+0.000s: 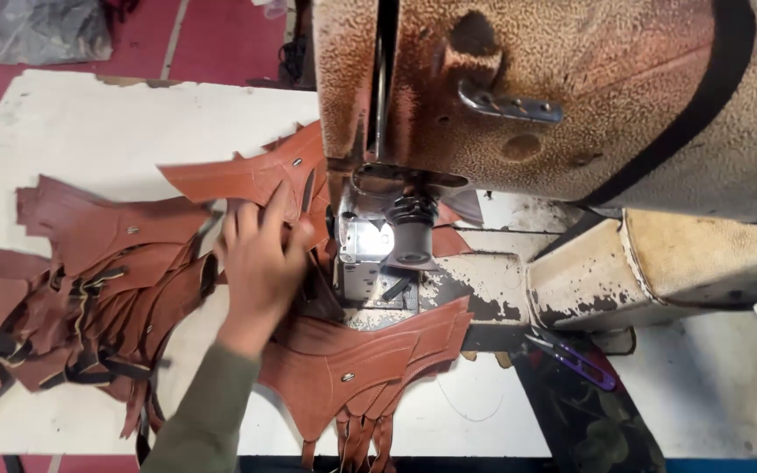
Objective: Stitching brown leather shoe components together using an industrial sewing machine.
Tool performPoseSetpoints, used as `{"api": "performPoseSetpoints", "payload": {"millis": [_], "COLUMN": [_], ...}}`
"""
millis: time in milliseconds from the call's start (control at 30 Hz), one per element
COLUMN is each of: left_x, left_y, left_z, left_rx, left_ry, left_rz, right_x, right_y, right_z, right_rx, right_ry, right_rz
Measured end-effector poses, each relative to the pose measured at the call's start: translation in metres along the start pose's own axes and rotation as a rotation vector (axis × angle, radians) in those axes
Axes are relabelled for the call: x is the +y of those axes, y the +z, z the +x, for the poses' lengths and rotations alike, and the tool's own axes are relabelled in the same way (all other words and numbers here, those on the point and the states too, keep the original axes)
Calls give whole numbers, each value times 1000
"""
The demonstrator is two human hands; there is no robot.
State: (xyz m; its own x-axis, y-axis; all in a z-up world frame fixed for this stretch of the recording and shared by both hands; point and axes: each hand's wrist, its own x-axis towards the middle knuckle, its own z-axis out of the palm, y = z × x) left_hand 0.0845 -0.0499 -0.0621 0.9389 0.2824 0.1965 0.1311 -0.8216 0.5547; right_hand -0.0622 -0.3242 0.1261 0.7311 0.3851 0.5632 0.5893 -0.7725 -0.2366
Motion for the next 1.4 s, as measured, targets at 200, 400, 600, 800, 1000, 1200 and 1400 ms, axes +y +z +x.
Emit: {"api": "performPoseSetpoints", "payload": {"millis": [200,400,600,800,1000,1200,1400], "left_x": [-48,-69,-80,-72,-50,-8,40], "left_y": [28,42,30,-50,-58,-52,-100], "left_z": [-34,41,56,-34,-129,-142,-151], "left_rx": [-41,-12,-50,-168,-36,-249,-224], "left_ry": [96,151,186,172,595,550,453], "left_rz": [114,36,-35,-166,-16,-23,-334], "right_x": [102,195,153,109,67,32,-16], "right_y": [164,324,300,245,206,180,159], "right_z": [26,41,56,43,-95,-124,-144], "right_rx": [-86,-593,-443,-175,-105,-197,-176], "right_ry": [-224,-383,22,312,876,521,555], "right_rz": [23,-380,62,361,428,403,686]}}
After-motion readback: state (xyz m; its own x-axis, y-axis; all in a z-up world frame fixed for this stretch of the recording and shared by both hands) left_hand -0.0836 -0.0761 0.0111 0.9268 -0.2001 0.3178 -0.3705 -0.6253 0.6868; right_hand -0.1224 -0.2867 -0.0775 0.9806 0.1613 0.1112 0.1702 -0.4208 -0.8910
